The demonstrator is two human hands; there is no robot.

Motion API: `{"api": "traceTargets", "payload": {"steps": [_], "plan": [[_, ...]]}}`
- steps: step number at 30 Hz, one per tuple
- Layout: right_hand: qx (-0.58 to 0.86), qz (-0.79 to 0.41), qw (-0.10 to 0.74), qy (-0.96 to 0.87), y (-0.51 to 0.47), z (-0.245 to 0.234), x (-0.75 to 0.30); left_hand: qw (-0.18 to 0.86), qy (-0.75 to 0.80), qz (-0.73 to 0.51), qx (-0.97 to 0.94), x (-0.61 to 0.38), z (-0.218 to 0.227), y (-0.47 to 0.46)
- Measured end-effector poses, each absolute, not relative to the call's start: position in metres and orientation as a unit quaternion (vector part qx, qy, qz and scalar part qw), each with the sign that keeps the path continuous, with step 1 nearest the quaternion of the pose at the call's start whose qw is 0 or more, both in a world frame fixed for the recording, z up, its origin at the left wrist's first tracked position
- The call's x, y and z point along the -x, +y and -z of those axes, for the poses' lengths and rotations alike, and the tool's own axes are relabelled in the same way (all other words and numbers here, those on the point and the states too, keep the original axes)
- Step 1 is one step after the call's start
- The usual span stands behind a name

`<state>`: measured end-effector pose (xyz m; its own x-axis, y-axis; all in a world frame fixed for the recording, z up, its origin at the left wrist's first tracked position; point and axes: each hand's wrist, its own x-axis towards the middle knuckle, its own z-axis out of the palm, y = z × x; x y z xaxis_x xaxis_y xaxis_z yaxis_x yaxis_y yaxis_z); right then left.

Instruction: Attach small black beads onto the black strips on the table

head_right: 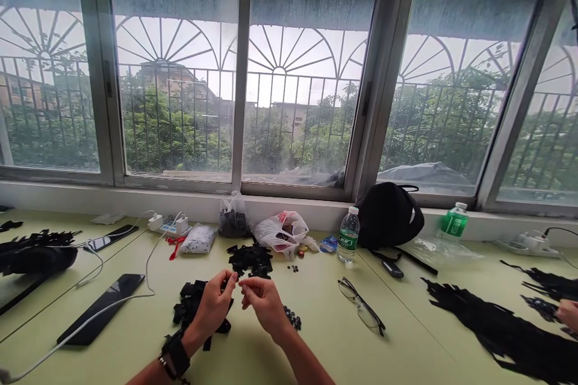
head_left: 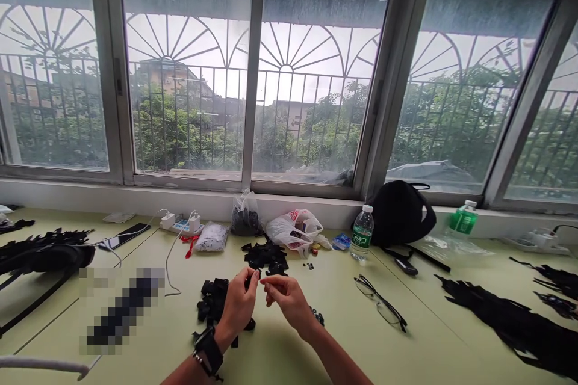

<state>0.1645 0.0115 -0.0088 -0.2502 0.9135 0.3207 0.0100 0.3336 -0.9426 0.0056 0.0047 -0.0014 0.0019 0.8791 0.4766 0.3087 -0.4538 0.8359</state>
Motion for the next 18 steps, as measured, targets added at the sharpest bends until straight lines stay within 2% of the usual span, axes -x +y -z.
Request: {"api": "traceTargets", "payload": {"steps": [4, 14, 18], "plan": [[0.346, -0.464, 0.492, -0.65, 0.009, 0.01, -0.163, 0.26, 0.449, -0.529, -0.672, -0.006, -0.001, 0.0], [0.372, -0.409, 0.54, -0.635, 0.017, 0.017, -0.166, 0.235, 0.453, -0.497, -0.702, -0.006, -0.005, -0.001], [0.383, -0.389, 0.554, -0.628, 0.018, 0.015, -0.168, 0.262, 0.454, -0.496, -0.692, -0.007, -0.01, -0.006]]}}
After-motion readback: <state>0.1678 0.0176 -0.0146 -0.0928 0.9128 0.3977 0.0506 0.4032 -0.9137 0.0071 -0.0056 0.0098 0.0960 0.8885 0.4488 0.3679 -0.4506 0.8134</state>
